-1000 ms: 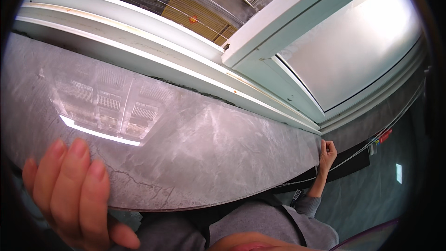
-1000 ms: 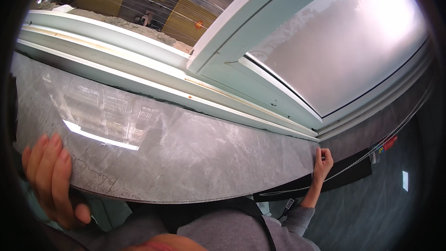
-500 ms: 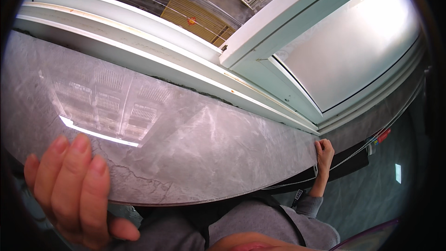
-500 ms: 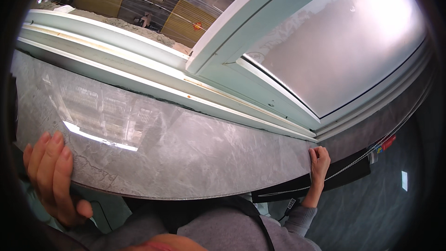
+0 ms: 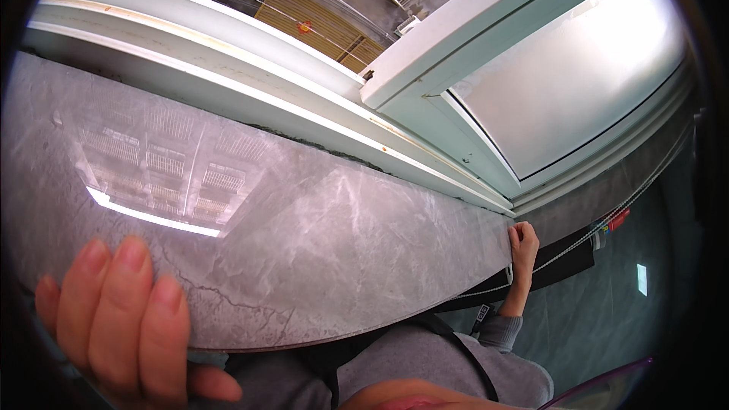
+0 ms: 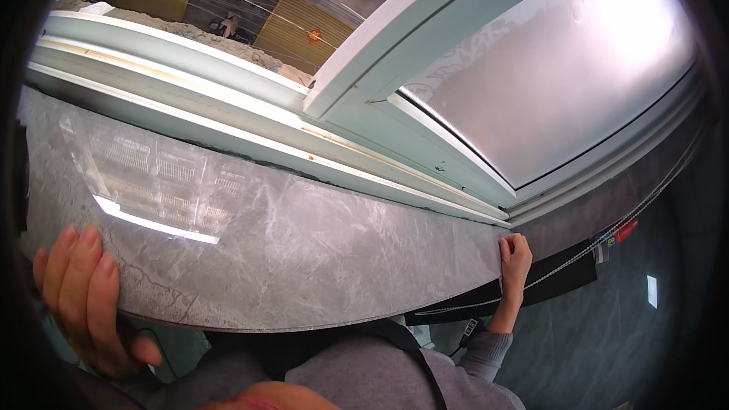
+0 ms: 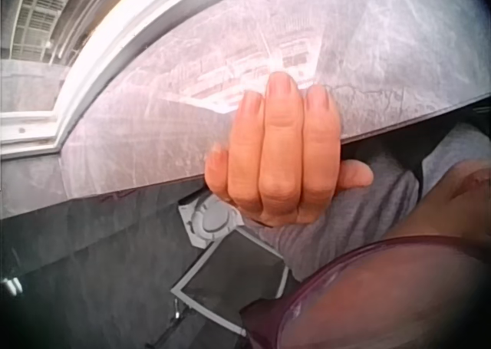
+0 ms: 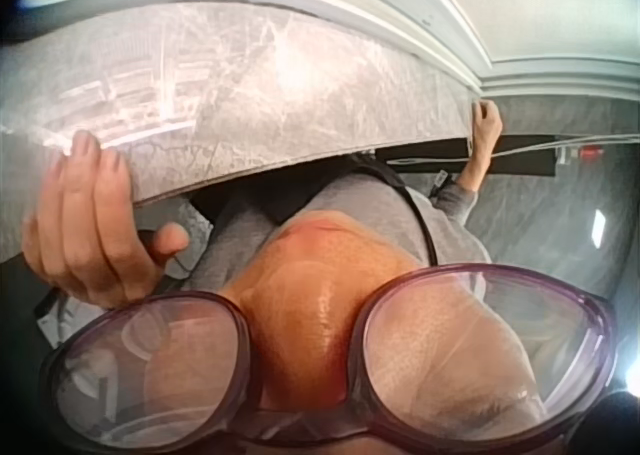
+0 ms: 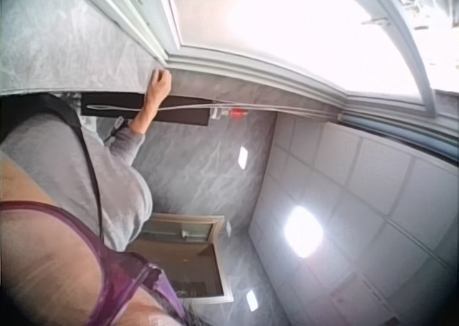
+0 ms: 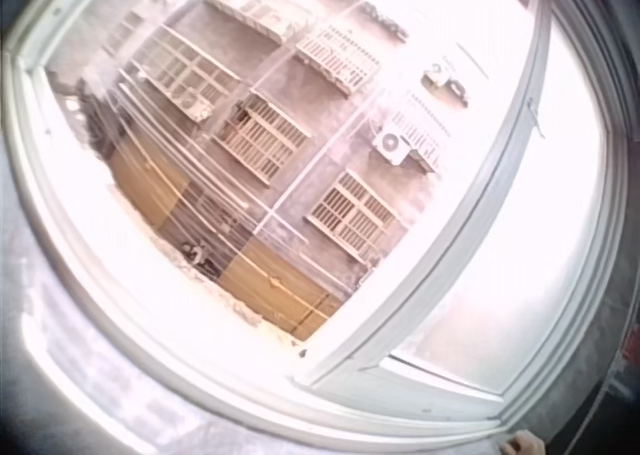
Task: The person lifts and fits two white window sashes into a wall opening, aligning each pane into the frame and adjusting the edges. The person handles the sashes by hand, positioning them into the opening and pressing along the edges to seat them.
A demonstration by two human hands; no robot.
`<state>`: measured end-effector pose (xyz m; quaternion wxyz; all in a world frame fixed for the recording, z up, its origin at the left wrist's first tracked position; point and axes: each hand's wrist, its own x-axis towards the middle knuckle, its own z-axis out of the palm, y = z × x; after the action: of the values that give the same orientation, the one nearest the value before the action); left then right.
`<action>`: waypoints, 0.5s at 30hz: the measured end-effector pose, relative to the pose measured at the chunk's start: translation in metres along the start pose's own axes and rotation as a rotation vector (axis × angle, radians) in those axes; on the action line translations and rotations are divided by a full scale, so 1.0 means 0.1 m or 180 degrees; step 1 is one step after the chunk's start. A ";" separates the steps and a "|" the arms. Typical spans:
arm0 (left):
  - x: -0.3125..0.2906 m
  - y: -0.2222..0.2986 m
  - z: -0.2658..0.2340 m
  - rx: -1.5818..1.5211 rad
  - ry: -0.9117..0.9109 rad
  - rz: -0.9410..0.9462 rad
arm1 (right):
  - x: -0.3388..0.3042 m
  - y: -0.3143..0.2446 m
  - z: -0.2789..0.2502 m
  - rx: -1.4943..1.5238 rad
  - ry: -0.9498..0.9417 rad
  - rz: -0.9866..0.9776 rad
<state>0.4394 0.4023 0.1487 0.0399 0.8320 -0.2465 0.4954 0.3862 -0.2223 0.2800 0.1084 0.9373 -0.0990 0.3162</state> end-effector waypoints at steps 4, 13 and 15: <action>0.00 -0.01 0.00 0.0071 0.0080 -0.0014 | 0.00 0.00 0.00 0.0022 -0.0026 0.0077; -0.04 0.00 -0.18 -0.0026 -0.0491 -0.0239 | 0.01 -0.05 -0.01 -0.0049 0.0022 -0.0034; -0.06 -0.03 -0.20 -0.0038 -0.0578 -0.0306 | 0.01 -0.07 -0.02 -0.0094 -0.0060 0.0128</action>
<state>0.4222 0.4140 0.1544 0.0461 0.8841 -0.2118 0.4140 0.3877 -0.2151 0.2814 0.1149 0.9364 -0.1235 0.3079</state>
